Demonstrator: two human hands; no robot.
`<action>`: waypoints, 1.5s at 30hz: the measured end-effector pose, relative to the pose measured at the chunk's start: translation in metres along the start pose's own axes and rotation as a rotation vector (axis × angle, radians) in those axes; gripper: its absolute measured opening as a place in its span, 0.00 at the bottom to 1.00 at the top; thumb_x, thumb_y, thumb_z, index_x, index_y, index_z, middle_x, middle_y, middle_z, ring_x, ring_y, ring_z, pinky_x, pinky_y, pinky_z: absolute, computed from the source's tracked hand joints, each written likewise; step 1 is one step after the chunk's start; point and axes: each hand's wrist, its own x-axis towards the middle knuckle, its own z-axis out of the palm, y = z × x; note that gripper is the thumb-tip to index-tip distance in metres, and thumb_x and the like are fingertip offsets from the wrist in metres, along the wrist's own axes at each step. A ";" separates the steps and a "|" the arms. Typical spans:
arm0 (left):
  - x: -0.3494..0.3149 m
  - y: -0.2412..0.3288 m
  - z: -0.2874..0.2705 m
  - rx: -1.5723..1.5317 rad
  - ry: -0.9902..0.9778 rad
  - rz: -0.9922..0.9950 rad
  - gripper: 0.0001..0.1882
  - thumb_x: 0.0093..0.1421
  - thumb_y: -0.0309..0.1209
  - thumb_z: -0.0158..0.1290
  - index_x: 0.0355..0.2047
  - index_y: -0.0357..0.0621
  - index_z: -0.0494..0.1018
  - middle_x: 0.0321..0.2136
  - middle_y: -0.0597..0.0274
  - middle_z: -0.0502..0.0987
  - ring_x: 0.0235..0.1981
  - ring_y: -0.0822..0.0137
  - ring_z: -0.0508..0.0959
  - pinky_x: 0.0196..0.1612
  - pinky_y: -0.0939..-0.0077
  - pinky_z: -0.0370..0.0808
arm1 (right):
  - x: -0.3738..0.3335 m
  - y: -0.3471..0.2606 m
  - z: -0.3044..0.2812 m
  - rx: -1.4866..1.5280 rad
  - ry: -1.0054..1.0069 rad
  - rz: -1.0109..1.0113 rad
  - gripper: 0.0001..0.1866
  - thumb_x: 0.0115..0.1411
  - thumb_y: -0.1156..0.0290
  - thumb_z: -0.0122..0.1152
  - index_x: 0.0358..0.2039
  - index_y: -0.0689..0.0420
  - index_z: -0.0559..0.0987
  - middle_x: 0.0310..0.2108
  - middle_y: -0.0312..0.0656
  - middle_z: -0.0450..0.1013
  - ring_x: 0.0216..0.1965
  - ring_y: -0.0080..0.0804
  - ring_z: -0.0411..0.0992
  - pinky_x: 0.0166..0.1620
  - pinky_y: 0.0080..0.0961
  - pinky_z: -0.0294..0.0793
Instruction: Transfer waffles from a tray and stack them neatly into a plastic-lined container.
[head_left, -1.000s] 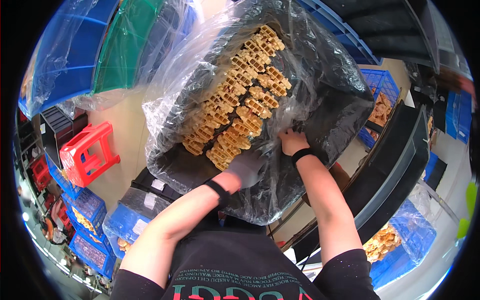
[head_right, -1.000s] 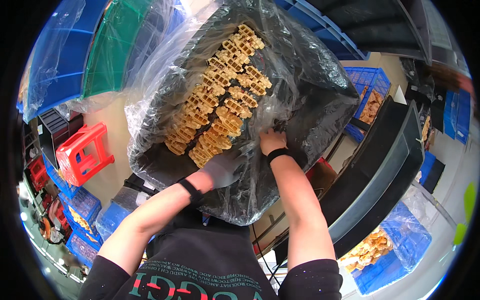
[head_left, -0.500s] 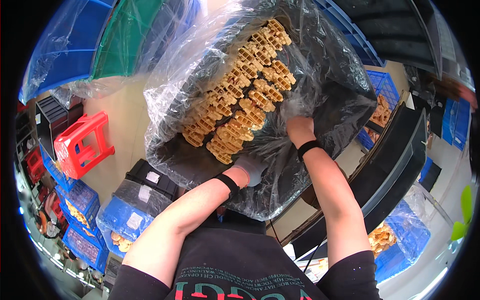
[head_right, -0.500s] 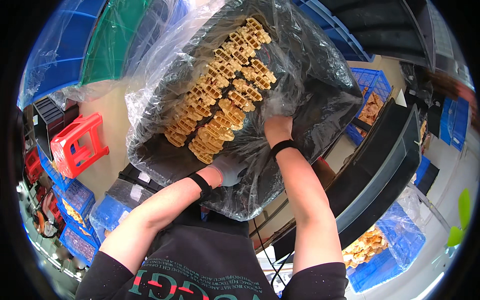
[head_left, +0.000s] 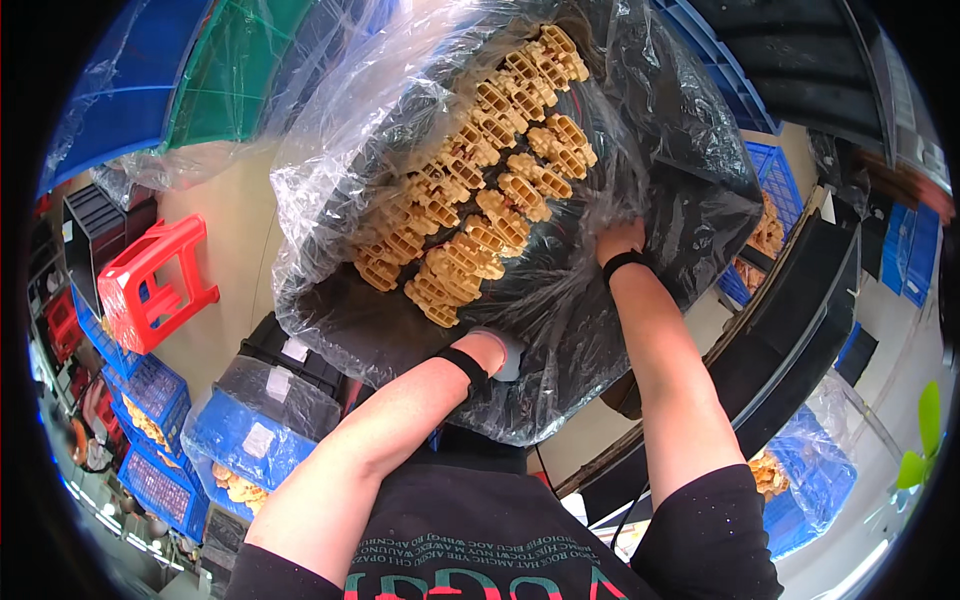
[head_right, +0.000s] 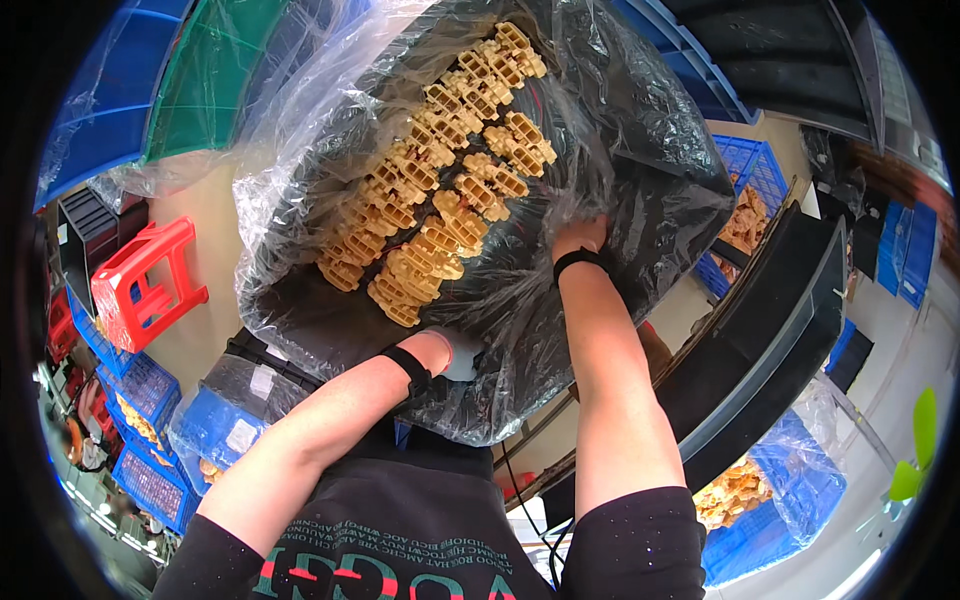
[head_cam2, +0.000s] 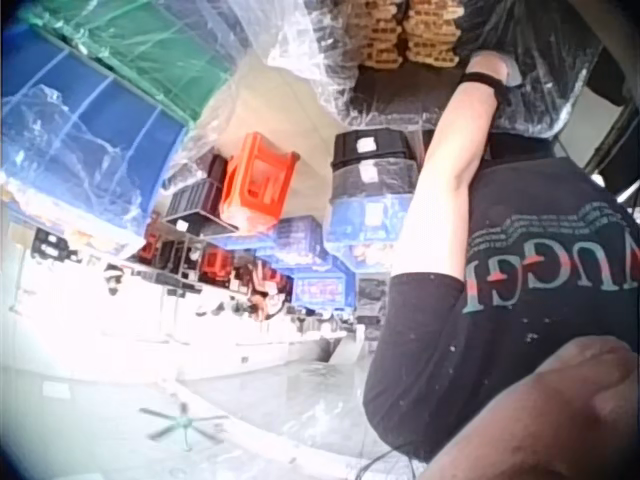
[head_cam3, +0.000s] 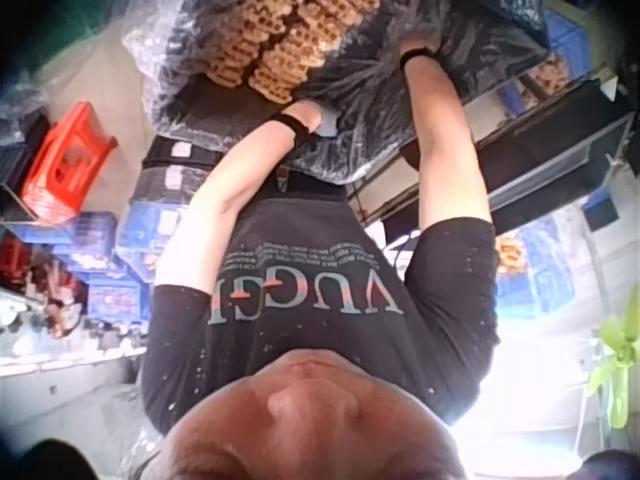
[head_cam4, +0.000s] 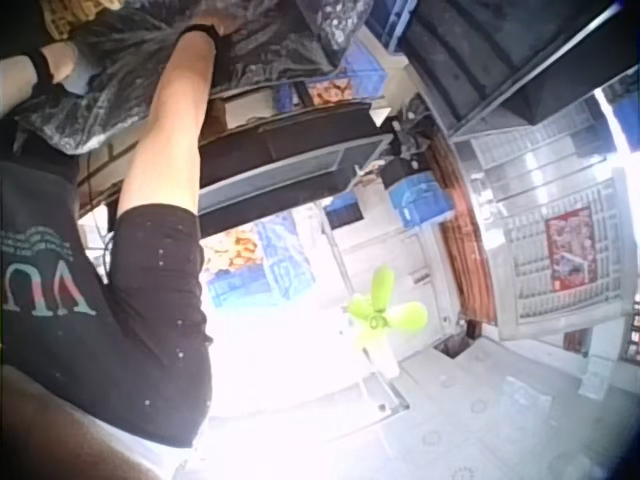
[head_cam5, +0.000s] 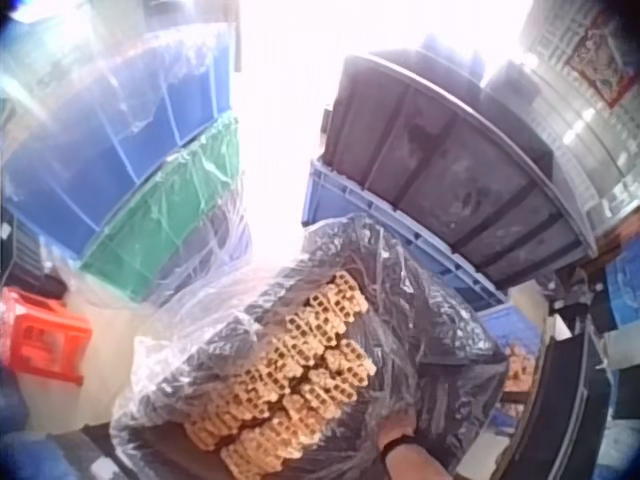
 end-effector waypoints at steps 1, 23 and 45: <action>-0.002 0.001 -0.001 -0.055 -0.060 -0.003 0.34 0.54 0.43 0.49 0.61 0.45 0.62 0.57 0.48 0.68 0.59 0.51 0.68 0.59 0.62 0.65 | 0.002 -0.001 -0.015 -0.021 -0.112 0.001 0.16 0.60 0.69 0.50 0.47 0.49 0.79 0.50 0.40 0.74 0.51 0.41 0.72 0.58 0.51 0.55; -0.260 -0.018 -0.001 -0.261 0.963 0.050 0.24 0.62 0.34 0.49 0.58 0.41 0.65 0.52 0.47 0.70 0.52 0.50 0.72 0.55 0.65 0.68 | -0.129 -0.100 -0.052 0.172 -0.354 -0.309 0.15 0.54 0.68 0.50 0.38 0.50 0.84 0.45 0.42 0.77 0.48 0.45 0.74 0.50 0.49 0.64; -0.248 -0.116 0.052 -0.685 1.215 -0.243 0.30 0.59 0.31 0.48 0.61 0.38 0.58 0.51 0.50 0.70 0.46 0.58 0.73 0.47 0.69 0.71 | -0.330 -0.228 0.053 2.072 0.469 0.600 0.33 0.62 0.56 0.56 0.58 0.65 0.57 0.44 0.56 0.72 0.44 0.48 0.74 0.47 0.36 0.74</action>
